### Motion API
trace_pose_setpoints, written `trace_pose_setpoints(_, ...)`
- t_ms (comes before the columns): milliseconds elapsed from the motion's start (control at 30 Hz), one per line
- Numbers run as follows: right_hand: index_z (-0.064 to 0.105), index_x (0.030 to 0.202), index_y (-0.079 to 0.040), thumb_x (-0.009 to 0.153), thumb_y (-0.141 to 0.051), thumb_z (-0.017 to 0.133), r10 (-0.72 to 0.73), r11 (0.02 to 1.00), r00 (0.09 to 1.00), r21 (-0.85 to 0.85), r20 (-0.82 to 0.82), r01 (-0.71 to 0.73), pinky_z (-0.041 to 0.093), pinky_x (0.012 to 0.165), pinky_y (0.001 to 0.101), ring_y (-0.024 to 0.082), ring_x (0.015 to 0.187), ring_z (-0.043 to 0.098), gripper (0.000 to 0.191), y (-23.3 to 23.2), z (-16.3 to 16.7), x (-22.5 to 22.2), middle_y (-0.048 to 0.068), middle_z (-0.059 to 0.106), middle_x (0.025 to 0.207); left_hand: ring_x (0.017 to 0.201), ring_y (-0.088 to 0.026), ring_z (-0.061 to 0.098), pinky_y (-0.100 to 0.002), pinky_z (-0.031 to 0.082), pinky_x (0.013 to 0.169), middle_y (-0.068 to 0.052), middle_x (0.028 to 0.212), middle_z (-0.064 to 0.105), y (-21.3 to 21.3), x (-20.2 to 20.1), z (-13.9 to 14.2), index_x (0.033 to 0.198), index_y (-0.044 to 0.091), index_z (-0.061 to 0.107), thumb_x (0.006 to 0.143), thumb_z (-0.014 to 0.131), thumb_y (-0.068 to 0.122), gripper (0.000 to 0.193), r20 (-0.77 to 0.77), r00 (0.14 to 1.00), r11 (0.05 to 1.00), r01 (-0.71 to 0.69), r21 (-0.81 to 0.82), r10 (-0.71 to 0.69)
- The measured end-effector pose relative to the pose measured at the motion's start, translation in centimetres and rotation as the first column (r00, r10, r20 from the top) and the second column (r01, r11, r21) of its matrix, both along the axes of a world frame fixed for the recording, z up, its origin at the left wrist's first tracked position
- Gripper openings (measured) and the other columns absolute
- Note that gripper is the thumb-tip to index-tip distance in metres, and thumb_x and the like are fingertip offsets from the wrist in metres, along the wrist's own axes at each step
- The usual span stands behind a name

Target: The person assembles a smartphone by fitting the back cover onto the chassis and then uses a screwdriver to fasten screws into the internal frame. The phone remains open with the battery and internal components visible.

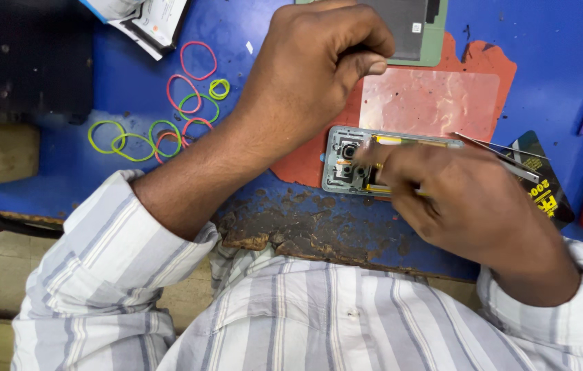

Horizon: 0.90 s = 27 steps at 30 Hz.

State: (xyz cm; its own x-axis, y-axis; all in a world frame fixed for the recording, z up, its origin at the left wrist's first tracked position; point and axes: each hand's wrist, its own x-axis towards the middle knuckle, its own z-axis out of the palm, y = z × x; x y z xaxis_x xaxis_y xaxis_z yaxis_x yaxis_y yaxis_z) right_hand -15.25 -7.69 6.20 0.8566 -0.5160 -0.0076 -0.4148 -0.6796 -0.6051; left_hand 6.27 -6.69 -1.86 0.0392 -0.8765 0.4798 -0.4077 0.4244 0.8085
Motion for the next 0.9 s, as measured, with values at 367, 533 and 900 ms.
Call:
trace_pose_setpoints(367,0.07,0.092,-0.007,0.09,-0.021,0.08,-0.124,0.99,0.979,-0.094,-0.165,0.11,0.056,0.062,0.0344,0.021,0.066,0.072,0.017,0.47,-0.64,-0.76,0.007,0.074,0.087,0.082,-0.025,0.071,-0.037,0.052,0.071,-0.009,0.091,0.07,-0.03,-0.09,0.01,0.098,0.001,0.066,0.091,0.087,0.007,0.022,0.024,1.0,1.0,0.006,-0.017,-0.005)
trace_pose_setpoints(533,0.058,0.084,-0.005,0.086,-0.008,0.074,0.086,0.992,0.994,-0.098,0.07,-0.079,0.058,0.069,0.0362,0.025,0.083,0.075,0.017,0.12,-0.41,-0.29,0.007,0.076,0.098,0.085,-0.025,0.071,-0.036,0.054,0.074,-0.009,0.093,0.07,0.21,-0.17,0.01,0.099,0.002,0.066,0.092,0.085,0.005,0.02,0.013,1.0,1.0,0.019,-0.014,-0.019)
trace_pose_setpoints(900,0.066,0.094,-0.006,0.088,-0.014,0.077,-0.062,0.998,0.988,-0.037,-0.144,0.057,0.059,0.065,0.0365,0.023,0.072,0.073,0.015,0.28,0.14,-0.03,0.008,0.076,0.093,0.089,-0.028,0.069,-0.039,0.053,0.077,-0.009,0.094,0.07,0.16,-0.27,0.45,0.1,0.003,0.067,0.091,0.085,0.004,0.02,0.067,0.997,0.999,0.039,-0.027,-0.037)
